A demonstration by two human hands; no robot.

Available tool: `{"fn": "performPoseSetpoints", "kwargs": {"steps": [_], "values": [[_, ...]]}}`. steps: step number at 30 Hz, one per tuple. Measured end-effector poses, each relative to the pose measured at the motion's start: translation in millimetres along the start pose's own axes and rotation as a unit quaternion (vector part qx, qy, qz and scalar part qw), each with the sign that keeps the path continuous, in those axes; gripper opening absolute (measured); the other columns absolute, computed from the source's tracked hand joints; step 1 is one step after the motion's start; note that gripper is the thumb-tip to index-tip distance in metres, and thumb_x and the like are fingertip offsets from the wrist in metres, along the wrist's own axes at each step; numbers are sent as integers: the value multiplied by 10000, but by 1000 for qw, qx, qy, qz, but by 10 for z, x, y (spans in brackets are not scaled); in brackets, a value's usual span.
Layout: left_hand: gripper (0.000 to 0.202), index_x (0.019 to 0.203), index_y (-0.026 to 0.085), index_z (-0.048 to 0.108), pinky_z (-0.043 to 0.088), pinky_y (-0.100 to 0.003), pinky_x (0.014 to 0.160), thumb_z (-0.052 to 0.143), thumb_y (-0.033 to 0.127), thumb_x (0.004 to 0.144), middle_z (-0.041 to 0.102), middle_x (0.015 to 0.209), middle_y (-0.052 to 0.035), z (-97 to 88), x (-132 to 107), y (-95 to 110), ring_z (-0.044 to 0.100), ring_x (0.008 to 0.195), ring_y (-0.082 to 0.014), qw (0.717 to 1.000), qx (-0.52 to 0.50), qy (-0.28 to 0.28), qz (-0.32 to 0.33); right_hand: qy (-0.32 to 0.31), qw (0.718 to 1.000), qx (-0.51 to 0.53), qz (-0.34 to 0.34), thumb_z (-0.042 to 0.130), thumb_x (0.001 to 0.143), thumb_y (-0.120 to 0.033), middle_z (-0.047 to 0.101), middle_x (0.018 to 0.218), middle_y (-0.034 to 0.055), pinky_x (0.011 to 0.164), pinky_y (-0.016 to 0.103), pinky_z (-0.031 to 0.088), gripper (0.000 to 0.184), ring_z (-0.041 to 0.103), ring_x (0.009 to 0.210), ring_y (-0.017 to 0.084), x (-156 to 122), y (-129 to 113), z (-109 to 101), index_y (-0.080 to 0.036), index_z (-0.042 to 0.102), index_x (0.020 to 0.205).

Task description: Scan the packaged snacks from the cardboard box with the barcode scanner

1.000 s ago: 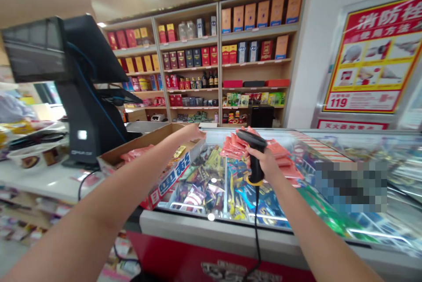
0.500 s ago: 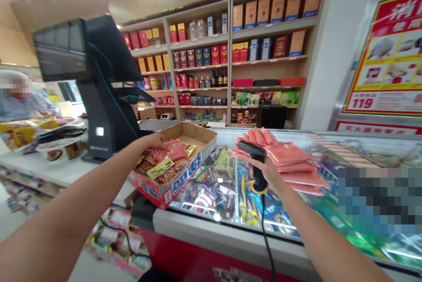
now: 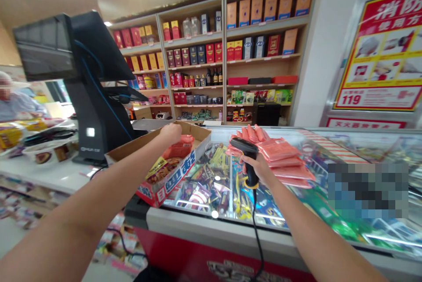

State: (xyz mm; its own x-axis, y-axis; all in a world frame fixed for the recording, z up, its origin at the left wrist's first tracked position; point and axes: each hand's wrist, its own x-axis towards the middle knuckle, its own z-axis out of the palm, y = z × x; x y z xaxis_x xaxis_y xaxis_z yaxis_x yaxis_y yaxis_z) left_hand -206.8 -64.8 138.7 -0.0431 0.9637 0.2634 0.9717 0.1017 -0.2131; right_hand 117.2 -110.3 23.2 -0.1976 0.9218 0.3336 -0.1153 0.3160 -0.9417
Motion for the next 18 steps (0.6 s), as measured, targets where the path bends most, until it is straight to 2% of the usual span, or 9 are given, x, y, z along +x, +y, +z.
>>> {"fn": "performPoseSetpoints", "kwargs": {"steps": [3,7,9,12,16,18], "values": [[266,971,143,733,504,-366,789,548,154,780,705,1043,-211,-104,-15,74,676,957,-315,999,-26,8,-47,3,1000,2,1,692,688,-372,580,441,-5,408,269,436,204,523,371,141,-7,-9,3,-193,600,655],[239,958,194,711,494,-322,767,513,204,825,719,994,-140,-265,-41,170,678,912,-268,984,-125,100,-80,-9,1000,3,-6,694,723,-370,577,453,-6,406,273,436,203,524,376,143,9,53,-19,-200,601,660],[207,922,200,698,478,-291,755,511,230,836,722,953,-108,-263,-85,291,669,887,-236,966,-198,141,-88,-18,1000,12,-16,694,734,-382,605,507,1,403,271,435,210,528,386,137,17,79,-33,-200,606,679],[168,860,193,671,454,-267,728,514,250,846,717,886,-78,-73,-200,596,653,832,-203,934,-302,168,-89,-35,998,29,-35,708,716,-396,643,615,9,403,267,442,229,546,408,131,12,64,-52,-190,612,740],[151,838,191,636,423,-260,694,489,212,862,700,816,-59,424,-366,1078,638,788,-190,897,-395,173,-94,-69,996,29,-49,723,709,-382,641,658,6,407,263,446,244,556,410,125,-16,-18,-90,-186,599,786],[155,826,190,622,416,-260,701,473,193,870,691,795,-56,677,-400,1246,635,780,-187,884,-422,182,-87,-84,995,10,-43,728,715,-376,634,647,3,407,267,451,239,555,405,126,-19,-43,-125,-189,599,789]]}}
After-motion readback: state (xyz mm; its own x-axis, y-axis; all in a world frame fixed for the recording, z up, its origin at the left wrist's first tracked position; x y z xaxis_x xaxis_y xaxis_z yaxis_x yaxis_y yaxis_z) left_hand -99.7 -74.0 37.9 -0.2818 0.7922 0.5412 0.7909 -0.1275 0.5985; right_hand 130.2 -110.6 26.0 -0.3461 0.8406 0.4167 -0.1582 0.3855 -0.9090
